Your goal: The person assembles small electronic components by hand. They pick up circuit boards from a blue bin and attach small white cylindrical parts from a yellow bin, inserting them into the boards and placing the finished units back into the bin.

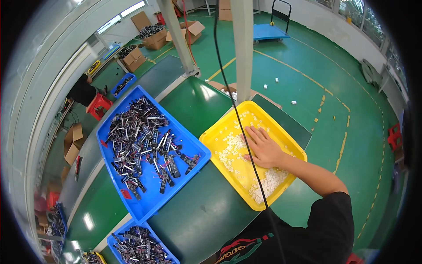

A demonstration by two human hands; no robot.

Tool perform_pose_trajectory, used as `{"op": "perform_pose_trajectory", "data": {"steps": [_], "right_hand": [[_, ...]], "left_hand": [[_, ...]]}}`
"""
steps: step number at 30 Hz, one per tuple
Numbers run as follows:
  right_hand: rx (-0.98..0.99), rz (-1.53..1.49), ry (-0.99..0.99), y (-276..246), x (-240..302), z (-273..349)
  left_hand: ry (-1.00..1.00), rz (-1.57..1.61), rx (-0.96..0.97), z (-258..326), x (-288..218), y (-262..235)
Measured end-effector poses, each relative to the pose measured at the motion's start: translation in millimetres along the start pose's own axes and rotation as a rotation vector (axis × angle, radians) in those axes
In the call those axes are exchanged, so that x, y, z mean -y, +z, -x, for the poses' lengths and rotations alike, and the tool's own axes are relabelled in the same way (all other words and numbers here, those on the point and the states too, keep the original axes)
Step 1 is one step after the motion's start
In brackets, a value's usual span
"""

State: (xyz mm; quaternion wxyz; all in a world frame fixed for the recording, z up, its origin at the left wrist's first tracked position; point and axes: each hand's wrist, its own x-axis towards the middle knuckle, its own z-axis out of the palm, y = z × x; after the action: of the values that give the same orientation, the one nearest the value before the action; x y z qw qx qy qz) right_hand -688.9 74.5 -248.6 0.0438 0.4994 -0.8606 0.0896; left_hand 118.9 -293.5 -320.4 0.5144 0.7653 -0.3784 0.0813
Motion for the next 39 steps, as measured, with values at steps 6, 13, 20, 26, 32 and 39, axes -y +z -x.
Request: {"op": "perform_pose_trajectory", "data": {"steps": [6,13,20,26,32,39], "right_hand": [[-0.025,-0.009,-0.043,-5.0,-5.5,9.3],[-0.048,-0.079,-0.045,-5.3,-7.9,5.9],[-0.099,-0.178,-0.036,7.1,-13.3,14.2],[-0.134,-0.228,-0.033,16.9,-17.1,8.0],[-0.301,-0.549,0.179,11.7,-27.6,0.8],[-0.407,-0.123,-0.129,-5.5,-40.4,0.1]], "left_hand": [[0.214,0.410,-0.212,75.3,-187.3,-32.6],[0.832,0.356,0.819,214.2,-325.5,-25.1],[1.268,0.305,1.278,352.0,-481.2,18.9],[1.314,0.246,1.329,378.9,-469.0,78.1],[1.111,0.242,1.410,385.3,-476.8,77.7],[1.140,0.343,1.249,379.6,-467.4,79.4]]}}
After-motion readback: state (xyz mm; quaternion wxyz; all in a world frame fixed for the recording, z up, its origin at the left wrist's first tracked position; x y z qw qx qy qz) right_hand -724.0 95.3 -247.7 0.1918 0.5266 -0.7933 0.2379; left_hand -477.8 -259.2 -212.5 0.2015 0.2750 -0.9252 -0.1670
